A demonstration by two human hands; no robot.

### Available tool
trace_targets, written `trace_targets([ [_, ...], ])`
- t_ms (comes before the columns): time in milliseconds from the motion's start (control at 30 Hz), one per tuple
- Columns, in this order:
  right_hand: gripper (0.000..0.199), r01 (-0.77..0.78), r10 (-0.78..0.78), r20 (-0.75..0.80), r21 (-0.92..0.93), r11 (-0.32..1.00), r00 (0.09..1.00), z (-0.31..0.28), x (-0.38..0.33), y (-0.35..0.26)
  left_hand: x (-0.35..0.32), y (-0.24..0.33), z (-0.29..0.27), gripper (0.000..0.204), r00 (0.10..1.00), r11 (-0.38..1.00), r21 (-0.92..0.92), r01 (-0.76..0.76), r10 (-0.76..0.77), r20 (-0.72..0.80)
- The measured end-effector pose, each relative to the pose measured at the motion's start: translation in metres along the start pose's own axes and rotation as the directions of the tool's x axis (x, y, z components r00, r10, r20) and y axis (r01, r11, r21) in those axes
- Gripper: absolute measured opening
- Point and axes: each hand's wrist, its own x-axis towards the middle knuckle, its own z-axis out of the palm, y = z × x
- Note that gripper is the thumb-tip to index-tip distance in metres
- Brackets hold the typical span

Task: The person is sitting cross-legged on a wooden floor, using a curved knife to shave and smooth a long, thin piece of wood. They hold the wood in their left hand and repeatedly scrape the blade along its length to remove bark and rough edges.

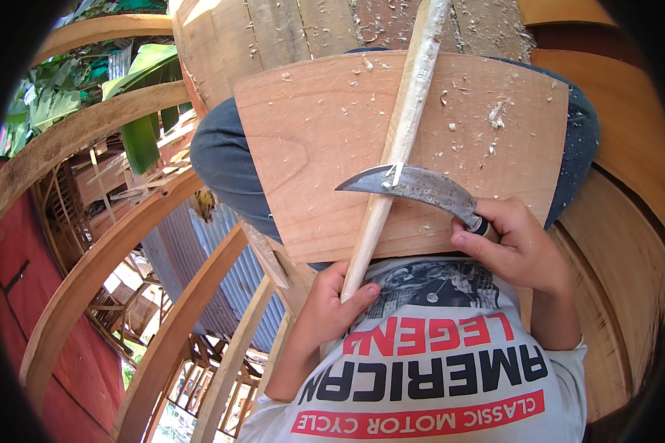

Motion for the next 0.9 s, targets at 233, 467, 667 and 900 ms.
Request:
trace_targets([
  [233,0.018,0.128,-0.164,-0.180,-0.197,0.972,0.970,0.015,0.002,-0.001,0.001,0.008,0.000,0.039,1.000,1.000,-0.026,0.008,-0.008,0.018],
  [467,0.018,0.135,-0.183,-0.251,-0.199,0.971,0.950,0.003,-0.005,-0.011,0.001,0.003,0.001,0.037,0.999,0.999,-0.010,0.037,-0.037,0.007],
  [667,0.018,0.114,-0.091,0.298,-0.060,0.992,0.950,-0.005,-0.002,-0.005,0.002,0.001,-0.004,0.024,0.999,0.997,-0.068,0.022,-0.020,0.027],
  [900,0.017,0.075,-0.079,0.226,0.026,0.997,0.971,-0.009,-0.001,-0.001,0.002,0.001,-0.001,0.024,0.999,0.998,-0.038,0.046,-0.046,0.005],
])
